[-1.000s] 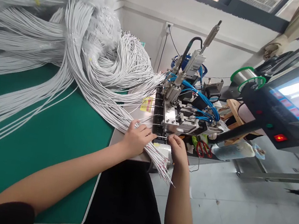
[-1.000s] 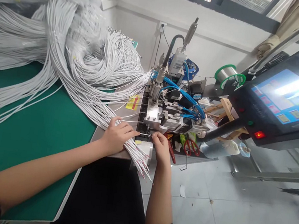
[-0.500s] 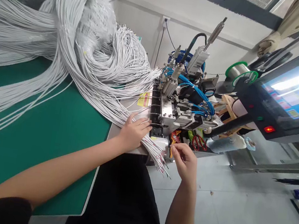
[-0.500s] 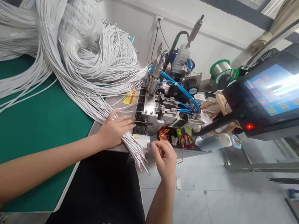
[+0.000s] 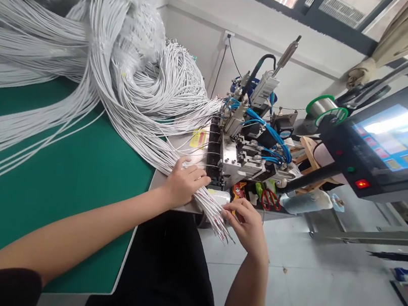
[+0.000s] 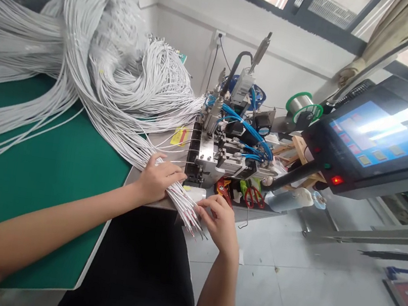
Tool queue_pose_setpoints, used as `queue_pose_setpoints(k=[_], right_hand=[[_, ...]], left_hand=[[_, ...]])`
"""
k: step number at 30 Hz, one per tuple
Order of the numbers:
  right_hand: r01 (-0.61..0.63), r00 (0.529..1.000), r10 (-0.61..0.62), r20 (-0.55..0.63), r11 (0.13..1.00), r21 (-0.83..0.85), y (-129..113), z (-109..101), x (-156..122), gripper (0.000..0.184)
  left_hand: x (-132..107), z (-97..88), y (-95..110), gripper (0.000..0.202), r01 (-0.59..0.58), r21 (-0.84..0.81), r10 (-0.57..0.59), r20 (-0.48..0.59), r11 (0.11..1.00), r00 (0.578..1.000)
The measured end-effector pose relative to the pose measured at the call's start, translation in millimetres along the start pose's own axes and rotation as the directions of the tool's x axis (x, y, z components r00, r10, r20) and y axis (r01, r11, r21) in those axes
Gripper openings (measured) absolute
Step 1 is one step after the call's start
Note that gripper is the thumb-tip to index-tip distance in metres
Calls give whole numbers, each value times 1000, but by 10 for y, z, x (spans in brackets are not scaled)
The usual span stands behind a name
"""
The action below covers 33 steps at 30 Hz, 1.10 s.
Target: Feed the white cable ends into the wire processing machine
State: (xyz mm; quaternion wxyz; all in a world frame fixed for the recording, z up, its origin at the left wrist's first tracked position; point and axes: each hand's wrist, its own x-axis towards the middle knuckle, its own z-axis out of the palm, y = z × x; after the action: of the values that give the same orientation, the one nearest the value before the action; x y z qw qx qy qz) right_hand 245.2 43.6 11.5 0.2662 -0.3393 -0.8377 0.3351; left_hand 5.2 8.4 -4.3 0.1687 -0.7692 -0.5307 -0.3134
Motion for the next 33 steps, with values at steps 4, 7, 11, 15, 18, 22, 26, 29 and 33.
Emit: queue_pose_setpoints(k=[4,7,11,15,18,22,26,29,33], right_hand=[[14,999,-14,-43,1000,1,41,-21,43,18],[-1,994,-4,-113,999,-39,85,-61,132,20],[-31,993,27,-114,999,-32,135,-126,274,20],[-87,992,91,-83,995,58,175,-133,354,23],[-133,979,151,-137,982,133,195,-73,374,24],[-199,946,256,-198,942,269,189,57,399,26],[-220,922,341,-181,848,482,180,160,438,26],[-201,911,372,-178,778,595,182,212,466,26],[-153,921,350,-170,728,669,197,240,495,27]], left_hand=[[3,-5,-3,28,-54,-3,54,-3,999,999],[-4,2,-10,25,-83,20,83,-4,996,997],[-11,3,-18,18,-116,83,118,-24,990,993],[2,-34,-1,17,-143,85,148,-50,986,988],[13,-63,31,17,-96,72,102,-81,993,992],[14,-56,59,20,-63,59,68,-93,996,993],[12,1,41,21,-115,51,120,-108,992,987],[14,28,24,23,-155,41,158,-91,987,983],[18,13,24,27,-153,29,153,-21,988,988]])
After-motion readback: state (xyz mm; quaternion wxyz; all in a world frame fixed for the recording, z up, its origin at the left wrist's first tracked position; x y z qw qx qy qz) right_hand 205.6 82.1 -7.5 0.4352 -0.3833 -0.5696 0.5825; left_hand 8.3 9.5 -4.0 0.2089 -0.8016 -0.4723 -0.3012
